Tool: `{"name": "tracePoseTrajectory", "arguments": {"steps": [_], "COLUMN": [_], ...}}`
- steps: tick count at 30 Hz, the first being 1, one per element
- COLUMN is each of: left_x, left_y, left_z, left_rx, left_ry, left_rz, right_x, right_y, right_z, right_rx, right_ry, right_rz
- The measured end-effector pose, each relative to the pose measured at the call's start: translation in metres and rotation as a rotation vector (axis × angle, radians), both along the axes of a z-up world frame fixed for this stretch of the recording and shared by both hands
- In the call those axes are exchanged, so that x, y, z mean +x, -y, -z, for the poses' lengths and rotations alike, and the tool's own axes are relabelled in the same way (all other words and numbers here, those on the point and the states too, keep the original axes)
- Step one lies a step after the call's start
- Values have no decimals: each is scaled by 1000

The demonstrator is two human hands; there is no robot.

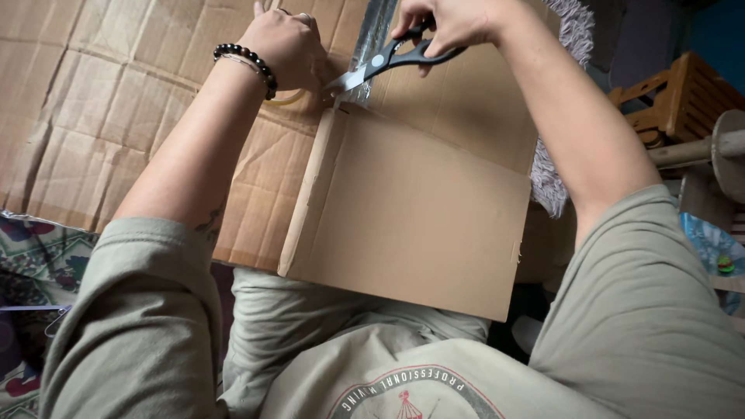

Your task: The person cuts a cardboard box with scissors, removes a piece of tape, folds the flaps, and secures the box with adhesive tape. The person works on the box while sitting on the floor.

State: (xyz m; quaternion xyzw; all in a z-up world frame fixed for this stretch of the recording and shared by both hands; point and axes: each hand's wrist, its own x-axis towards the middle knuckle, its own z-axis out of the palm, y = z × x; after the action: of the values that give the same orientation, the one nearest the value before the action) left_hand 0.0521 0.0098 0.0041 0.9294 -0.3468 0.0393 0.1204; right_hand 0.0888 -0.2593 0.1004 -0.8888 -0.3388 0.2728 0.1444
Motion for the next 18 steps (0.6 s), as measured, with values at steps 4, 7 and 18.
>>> {"name": "tracePoseTrajectory", "arguments": {"steps": [4,7,18], "left_x": [0,-1,-10], "left_y": [-2,-1,-27], "left_z": [3,2,-15], "left_rx": [-43,-33,-489], "left_ry": [0,-38,-417], "left_rz": [0,19,-146], "right_x": [11,11,1], "right_y": [0,2,30], "right_z": [12,16,21], "right_rx": [47,68,173], "right_ry": [-52,-72,-94], "right_rz": [-21,-5,202]}}
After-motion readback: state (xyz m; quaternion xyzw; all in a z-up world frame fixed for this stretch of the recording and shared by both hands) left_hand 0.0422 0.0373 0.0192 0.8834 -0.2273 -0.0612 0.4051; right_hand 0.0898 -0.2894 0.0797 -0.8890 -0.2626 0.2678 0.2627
